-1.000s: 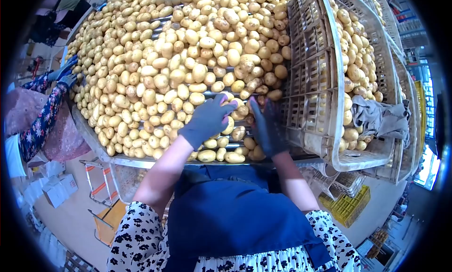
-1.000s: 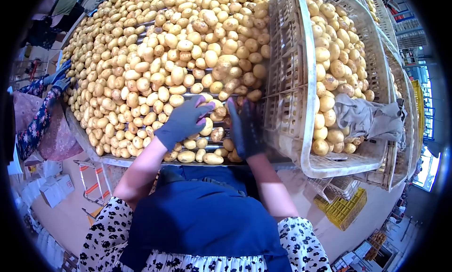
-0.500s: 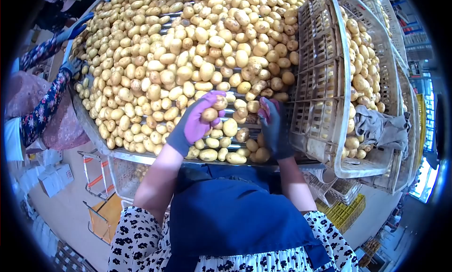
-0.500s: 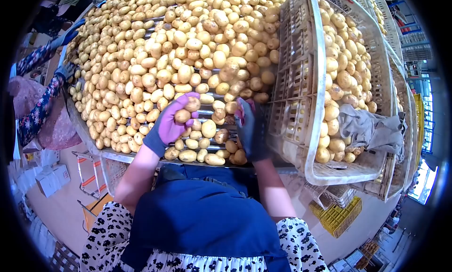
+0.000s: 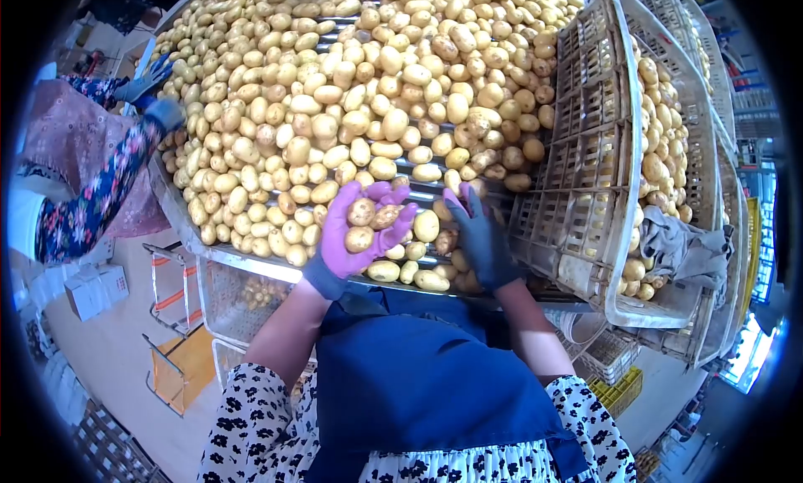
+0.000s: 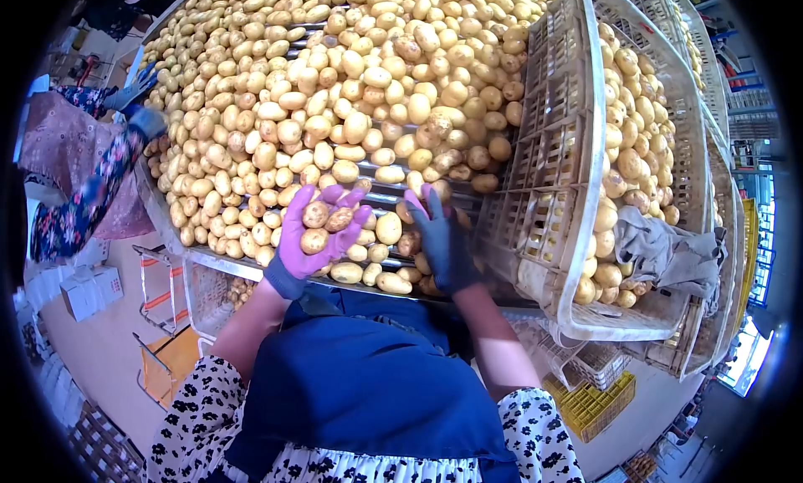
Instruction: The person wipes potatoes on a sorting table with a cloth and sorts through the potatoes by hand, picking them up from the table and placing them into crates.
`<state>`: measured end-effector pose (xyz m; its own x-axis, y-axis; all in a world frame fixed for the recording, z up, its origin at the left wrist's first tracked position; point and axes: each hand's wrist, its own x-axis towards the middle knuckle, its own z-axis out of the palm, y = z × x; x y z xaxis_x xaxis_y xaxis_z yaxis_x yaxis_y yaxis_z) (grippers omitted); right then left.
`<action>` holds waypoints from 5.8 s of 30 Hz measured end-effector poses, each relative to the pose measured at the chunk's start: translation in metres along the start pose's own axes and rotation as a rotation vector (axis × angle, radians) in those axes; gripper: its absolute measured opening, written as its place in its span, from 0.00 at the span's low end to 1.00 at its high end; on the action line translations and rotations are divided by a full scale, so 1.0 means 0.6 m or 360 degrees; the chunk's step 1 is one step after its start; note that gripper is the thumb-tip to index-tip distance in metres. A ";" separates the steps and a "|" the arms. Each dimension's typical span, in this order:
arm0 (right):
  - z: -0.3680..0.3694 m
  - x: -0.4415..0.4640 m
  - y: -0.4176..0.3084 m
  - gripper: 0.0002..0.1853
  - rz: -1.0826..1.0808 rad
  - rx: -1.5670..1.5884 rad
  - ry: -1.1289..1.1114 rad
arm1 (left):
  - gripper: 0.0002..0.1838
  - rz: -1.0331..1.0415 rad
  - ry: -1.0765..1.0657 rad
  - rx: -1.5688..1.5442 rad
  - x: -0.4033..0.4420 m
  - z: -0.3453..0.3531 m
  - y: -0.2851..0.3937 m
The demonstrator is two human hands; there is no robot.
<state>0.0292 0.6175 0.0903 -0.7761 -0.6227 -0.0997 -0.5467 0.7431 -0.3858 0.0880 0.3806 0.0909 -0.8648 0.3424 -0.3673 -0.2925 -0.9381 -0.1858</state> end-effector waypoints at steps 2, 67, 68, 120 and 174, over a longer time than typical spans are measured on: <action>0.007 0.001 0.002 0.25 0.0114 -0.0250 0.0170 | 0.21 0.0055 0.0008 0.0031 -0.023 0.010 0.009; -0.073 0.061 -0.183 0.30 0.0066 0.1802 -0.0447 | 0.07 0.0796 -0.0517 -0.0709 -0.236 -0.059 0.049; -0.067 0.053 -0.154 0.29 0.0171 0.1833 -0.0449 | 0.04 0.0966 -0.0359 -0.0800 -0.277 -0.065 0.086; 0.034 0.112 0.050 0.20 0.0544 0.0498 0.0480 | 0.16 0.0171 0.0314 0.1290 -0.020 0.006 0.032; 0.039 0.135 0.082 0.03 0.0430 0.0519 0.0919 | 0.33 -0.0034 0.0210 0.0594 -0.058 0.031 -0.010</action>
<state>-0.0532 0.5981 0.0418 -0.9629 -0.1312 0.2360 -0.2600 0.6858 -0.6798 0.1121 0.3732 0.1217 -0.8040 0.3429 -0.4857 -0.4591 -0.8772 0.1407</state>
